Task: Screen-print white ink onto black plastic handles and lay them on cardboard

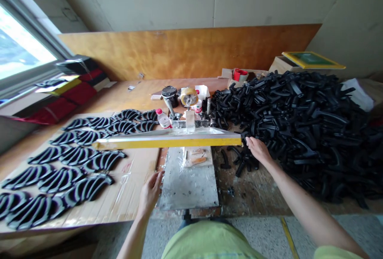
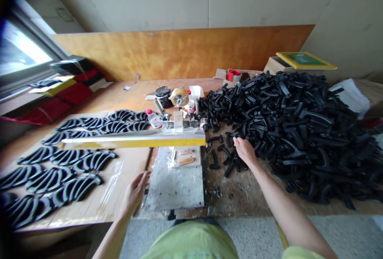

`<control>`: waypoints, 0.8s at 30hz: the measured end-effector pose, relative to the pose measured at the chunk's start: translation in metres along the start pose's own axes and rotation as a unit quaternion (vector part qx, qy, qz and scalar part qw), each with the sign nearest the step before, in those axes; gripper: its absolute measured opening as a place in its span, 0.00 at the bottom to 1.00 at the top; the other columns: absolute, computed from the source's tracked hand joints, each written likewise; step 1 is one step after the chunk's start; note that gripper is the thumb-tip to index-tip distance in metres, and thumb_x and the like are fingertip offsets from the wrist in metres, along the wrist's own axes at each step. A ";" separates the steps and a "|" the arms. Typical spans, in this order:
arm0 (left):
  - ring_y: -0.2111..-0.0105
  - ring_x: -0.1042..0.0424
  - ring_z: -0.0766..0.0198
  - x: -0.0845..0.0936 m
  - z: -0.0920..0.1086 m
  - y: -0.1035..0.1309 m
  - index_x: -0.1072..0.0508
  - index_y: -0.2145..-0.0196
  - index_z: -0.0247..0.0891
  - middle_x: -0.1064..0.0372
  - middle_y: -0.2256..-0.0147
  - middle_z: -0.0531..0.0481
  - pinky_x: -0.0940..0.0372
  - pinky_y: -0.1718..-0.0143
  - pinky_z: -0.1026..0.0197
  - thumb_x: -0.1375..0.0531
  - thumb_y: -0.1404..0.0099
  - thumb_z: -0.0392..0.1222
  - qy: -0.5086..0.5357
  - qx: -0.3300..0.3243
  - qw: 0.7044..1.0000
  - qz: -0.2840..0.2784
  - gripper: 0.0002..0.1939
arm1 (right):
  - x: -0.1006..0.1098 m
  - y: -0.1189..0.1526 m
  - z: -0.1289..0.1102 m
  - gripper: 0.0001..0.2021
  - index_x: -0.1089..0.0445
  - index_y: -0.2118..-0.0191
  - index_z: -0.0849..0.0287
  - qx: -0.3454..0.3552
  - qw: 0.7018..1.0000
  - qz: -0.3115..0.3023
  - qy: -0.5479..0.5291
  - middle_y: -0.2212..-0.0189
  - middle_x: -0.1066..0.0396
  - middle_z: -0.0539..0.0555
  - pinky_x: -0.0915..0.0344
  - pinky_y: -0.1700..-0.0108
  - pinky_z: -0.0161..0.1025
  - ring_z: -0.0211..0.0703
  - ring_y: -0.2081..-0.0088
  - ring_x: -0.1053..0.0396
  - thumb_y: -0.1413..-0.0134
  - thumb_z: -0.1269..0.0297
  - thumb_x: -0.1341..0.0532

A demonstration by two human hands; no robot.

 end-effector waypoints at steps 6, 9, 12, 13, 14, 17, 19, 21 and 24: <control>0.63 0.26 0.55 0.023 -0.007 -0.004 0.24 0.60 0.36 0.24 0.66 0.44 0.31 0.66 0.61 0.45 0.46 0.70 0.034 -0.011 0.999 -0.033 0.34 | -0.018 0.004 -0.021 0.10 0.27 0.63 0.55 0.086 0.995 0.011 0.043 0.63 0.26 0.56 0.40 0.56 0.39 0.47 0.56 0.33 0.40 0.61 0.45; 0.64 0.25 0.55 0.037 -0.029 -0.008 0.24 0.59 0.36 0.24 0.67 0.45 0.31 0.65 0.60 0.45 0.47 0.70 0.016 -0.005 0.999 -0.031 0.34 | -0.030 0.017 -0.013 0.10 0.27 0.60 0.54 0.062 0.998 -0.018 0.027 0.61 0.26 0.53 0.39 0.53 0.38 0.43 0.56 0.33 0.42 0.68 0.44; 0.66 0.25 0.54 0.045 -0.049 -0.013 0.23 0.60 0.36 0.24 0.71 0.46 0.31 0.66 0.59 0.45 0.48 0.72 -0.012 0.013 1.000 -0.024 0.35 | -0.043 0.037 -0.007 0.17 0.27 0.55 0.53 0.095 0.994 -0.029 0.048 0.55 0.28 0.53 0.40 0.51 0.36 0.42 0.52 0.35 0.44 0.75 0.47; 0.67 0.25 0.54 0.046 -0.052 -0.014 0.23 0.61 0.36 0.25 0.72 0.46 0.32 0.67 0.59 0.45 0.48 0.72 -0.018 0.017 0.999 -0.025 0.36 | -0.048 0.042 -0.007 0.19 0.27 0.53 0.52 0.117 0.990 -0.039 0.061 0.52 0.29 0.53 0.41 0.49 0.36 0.42 0.50 0.36 0.45 0.77 0.47; 0.67 0.25 0.54 0.046 -0.053 -0.015 0.23 0.61 0.36 0.25 0.72 0.46 0.32 0.67 0.59 0.45 0.49 0.72 -0.020 0.020 0.999 -0.029 0.36 | -0.053 0.047 -0.009 0.21 0.27 0.52 0.52 0.134 0.986 -0.054 0.077 0.50 0.30 0.53 0.41 0.48 0.37 0.43 0.48 0.38 0.46 0.78 0.48; 0.68 0.25 0.55 0.039 -0.047 -0.016 0.24 0.61 0.36 0.24 0.70 0.45 0.32 0.68 0.60 0.45 0.49 0.73 -0.009 0.021 0.999 -0.048 0.36 | -0.063 0.048 -0.013 0.18 0.26 0.55 0.54 0.150 0.977 -0.104 0.111 0.51 0.30 0.55 0.42 0.46 0.39 0.46 0.48 0.38 0.45 0.77 0.47; 0.67 0.25 0.56 0.035 -0.038 -0.015 0.24 0.60 0.36 0.23 0.67 0.45 0.32 0.68 0.60 0.45 0.48 0.72 0.003 0.015 0.998 -0.059 0.36 | -0.063 0.042 -0.014 0.15 0.26 0.57 0.55 0.150 0.977 -0.110 0.108 0.54 0.28 0.56 0.42 0.46 0.40 0.47 0.50 0.37 0.44 0.75 0.47; 0.66 0.26 0.57 0.033 -0.030 -0.015 0.24 0.59 0.35 0.24 0.65 0.44 0.32 0.67 0.61 0.44 0.47 0.70 0.018 0.006 0.998 -0.064 0.35 | -0.057 0.034 -0.012 0.13 0.26 0.57 0.55 0.132 0.984 -0.080 0.088 0.56 0.27 0.56 0.41 0.47 0.41 0.47 0.51 0.36 0.44 0.72 0.45; 0.66 0.26 0.58 0.035 -0.026 -0.017 0.24 0.57 0.35 0.24 0.65 0.45 0.32 0.66 0.61 0.44 0.45 0.68 0.026 -0.003 0.998 -0.061 0.34 | -0.041 0.024 -0.016 0.13 0.28 0.54 0.55 0.073 0.996 -0.044 0.024 0.59 0.26 0.55 0.38 0.53 0.40 0.47 0.55 0.32 0.46 0.68 0.41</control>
Point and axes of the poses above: each hand's wrist, its own y-axis away from the middle knuckle, its own x-axis out of the back of the hand, z = x × y, the point moved 1 cm from there along -y, towards the middle knuckle
